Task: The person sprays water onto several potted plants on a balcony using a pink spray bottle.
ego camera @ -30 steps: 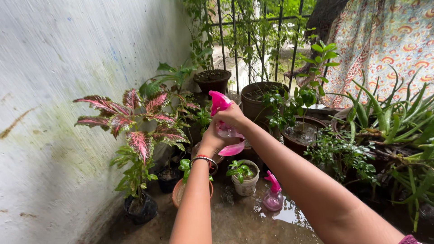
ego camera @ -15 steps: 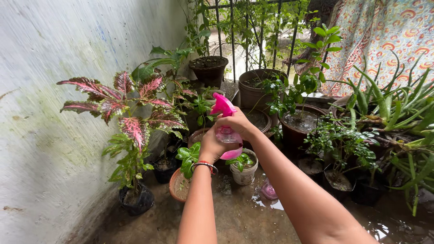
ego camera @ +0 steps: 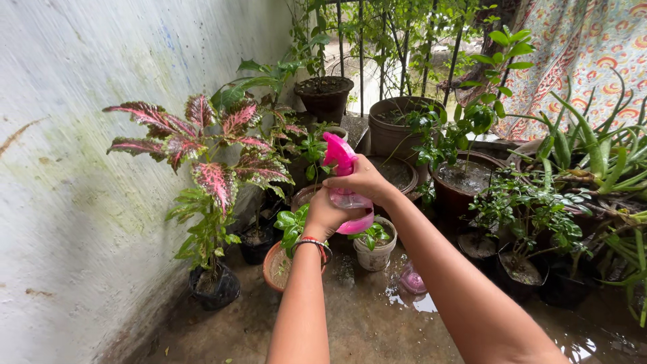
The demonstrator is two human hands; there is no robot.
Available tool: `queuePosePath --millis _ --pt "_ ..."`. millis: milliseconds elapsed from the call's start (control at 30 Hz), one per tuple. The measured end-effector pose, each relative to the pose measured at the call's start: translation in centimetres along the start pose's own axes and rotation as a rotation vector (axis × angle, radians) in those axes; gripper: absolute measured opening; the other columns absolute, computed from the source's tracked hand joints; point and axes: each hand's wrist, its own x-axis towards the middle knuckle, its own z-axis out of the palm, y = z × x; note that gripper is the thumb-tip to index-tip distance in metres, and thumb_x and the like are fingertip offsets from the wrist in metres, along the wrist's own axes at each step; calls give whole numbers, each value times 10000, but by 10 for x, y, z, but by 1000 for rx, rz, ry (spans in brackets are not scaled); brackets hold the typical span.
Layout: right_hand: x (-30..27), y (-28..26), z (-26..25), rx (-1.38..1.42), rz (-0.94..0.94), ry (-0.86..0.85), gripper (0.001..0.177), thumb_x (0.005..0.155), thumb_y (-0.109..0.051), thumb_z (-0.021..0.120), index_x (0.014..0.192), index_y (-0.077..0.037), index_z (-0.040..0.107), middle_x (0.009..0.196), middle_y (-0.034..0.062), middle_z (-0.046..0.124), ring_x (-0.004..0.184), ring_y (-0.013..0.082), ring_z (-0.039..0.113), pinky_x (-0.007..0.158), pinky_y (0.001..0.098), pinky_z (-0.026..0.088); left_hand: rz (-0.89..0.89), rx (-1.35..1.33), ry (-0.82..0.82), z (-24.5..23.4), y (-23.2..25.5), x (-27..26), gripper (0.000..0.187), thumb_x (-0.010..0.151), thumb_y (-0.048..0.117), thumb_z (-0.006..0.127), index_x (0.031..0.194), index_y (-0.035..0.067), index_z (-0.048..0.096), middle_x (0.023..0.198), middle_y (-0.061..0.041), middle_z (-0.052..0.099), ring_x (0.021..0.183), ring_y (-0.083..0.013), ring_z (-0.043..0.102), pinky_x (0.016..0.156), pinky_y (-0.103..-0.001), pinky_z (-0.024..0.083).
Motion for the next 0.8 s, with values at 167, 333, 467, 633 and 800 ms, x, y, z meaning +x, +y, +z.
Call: queuePosePath --millis 167,333,467,633,800 --pt "-5 1 3 -9 76 28 341 782 -136 805 1082 -22 688 796 2 692 684 64 628 629 252 524 -25 -73 32 2 -3 -4 805 507 390 949 1208 103 677 1108 -44 778 996 -165 758 889 -317 587" --pt "2 19 5 7 23 66 273 772 -115 752 1024 -36 682 792 -9 682 697 57 618 649 245 519 -29 -110 43 6 -5 -5 846 501 379 954 1240 103 652 1144 -39 765 1024 -145 739 913 -313 576" --pt "5 32 4 -146 72 144 237 747 -117 746 953 -11 699 765 -4 670 687 61 596 652 257 513 -34 -128 40 11 -12 -4 849 496 373 959 1237 96 651 1158 -40 759 1036 -149 734 921 -315 574" --pt "3 31 3 -111 141 130 302 702 -117 737 995 -51 713 739 -13 650 654 64 574 628 264 502 -59 -115 34 17 -19 -5 830 507 363 955 1238 99 663 1158 -42 763 1039 -152 731 927 -320 571" --pt "3 38 2 17 102 69 308 712 -97 732 1015 -62 694 774 -20 608 690 69 562 646 266 488 -18 -217 3 22 -32 -1 849 525 328 955 1275 93 634 1191 -47 746 1067 -155 719 945 -326 569"
